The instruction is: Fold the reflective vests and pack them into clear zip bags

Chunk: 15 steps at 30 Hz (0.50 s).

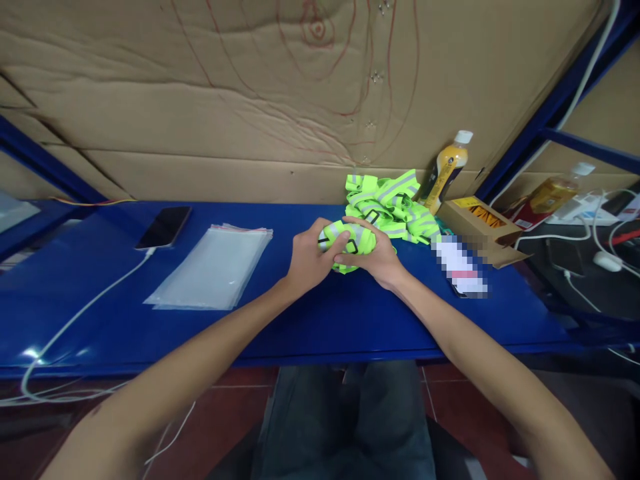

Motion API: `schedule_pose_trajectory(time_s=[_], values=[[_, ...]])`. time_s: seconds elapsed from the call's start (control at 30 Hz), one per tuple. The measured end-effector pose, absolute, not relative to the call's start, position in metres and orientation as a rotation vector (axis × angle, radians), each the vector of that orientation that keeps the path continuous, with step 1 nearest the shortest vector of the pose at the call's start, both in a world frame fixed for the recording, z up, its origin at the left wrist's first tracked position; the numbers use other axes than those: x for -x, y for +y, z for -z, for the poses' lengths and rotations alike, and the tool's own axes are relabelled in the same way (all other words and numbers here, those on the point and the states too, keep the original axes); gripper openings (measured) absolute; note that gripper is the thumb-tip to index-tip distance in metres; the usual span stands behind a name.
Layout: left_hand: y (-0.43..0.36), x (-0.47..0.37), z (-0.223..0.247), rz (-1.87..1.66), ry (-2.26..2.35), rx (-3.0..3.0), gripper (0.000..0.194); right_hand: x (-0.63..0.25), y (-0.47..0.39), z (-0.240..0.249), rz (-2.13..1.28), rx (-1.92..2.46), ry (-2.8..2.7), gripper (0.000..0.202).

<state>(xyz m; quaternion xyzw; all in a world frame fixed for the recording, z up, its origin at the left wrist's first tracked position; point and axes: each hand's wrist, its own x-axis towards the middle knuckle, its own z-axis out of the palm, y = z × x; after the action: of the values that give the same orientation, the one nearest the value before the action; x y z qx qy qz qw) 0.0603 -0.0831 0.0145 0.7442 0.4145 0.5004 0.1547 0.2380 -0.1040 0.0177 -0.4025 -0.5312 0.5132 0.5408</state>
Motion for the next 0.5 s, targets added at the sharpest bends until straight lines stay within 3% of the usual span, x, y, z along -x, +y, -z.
schedule_pose_trajectory(time_s=[0.2,0.5], values=[[-0.0819,-0.0624,-0.0067,-1.368,1.166,-2.187,0.044,-0.2389,-0.1059,-0.0169,-1.597,0.829,-1.073,0.083],[-0.0754,-0.0632,-0.0031,-1.385,1.200,-1.684,0.015,-0.2335,-0.1042,-0.0120,-1.163,0.868,-1.353,0.067]])
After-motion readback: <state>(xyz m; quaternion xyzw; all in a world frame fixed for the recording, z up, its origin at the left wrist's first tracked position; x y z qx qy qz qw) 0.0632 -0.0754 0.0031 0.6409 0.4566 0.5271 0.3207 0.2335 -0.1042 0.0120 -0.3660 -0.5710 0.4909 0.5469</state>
